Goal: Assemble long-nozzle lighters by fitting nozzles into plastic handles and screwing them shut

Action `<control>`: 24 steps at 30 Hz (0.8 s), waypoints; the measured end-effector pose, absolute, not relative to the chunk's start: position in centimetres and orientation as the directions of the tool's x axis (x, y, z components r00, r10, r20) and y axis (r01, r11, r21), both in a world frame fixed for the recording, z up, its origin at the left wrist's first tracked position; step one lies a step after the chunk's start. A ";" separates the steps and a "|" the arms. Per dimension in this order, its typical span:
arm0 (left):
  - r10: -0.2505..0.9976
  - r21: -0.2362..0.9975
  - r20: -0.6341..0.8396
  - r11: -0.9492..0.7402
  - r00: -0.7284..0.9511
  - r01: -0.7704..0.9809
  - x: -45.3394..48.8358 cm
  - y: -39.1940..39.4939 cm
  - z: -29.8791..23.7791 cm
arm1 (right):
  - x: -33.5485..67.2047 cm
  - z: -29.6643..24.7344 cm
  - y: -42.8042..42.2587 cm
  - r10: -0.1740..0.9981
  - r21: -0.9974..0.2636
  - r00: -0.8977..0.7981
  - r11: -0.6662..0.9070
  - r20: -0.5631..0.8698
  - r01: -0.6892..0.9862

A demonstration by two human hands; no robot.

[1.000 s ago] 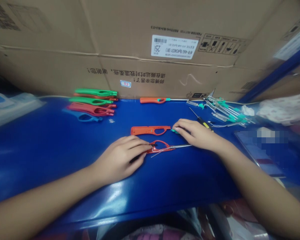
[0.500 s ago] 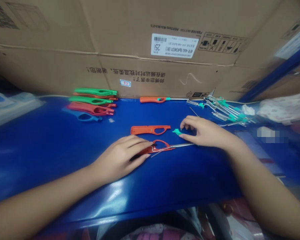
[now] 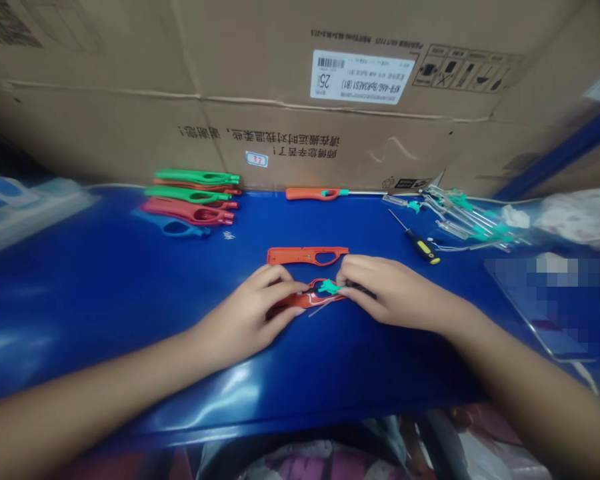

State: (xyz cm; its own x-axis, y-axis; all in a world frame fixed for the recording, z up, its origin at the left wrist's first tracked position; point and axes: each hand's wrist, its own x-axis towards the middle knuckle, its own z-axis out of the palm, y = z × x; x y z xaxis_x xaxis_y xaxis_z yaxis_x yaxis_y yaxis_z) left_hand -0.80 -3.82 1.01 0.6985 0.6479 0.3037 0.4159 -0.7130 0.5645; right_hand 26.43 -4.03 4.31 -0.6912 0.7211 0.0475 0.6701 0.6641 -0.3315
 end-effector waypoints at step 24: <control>0.704 0.643 0.173 -0.611 0.689 0.463 -0.7 -4.3 1.3 | 25.5 2.1 -4.2 0.548 -0.288 -0.787 0.831 0.283 0.475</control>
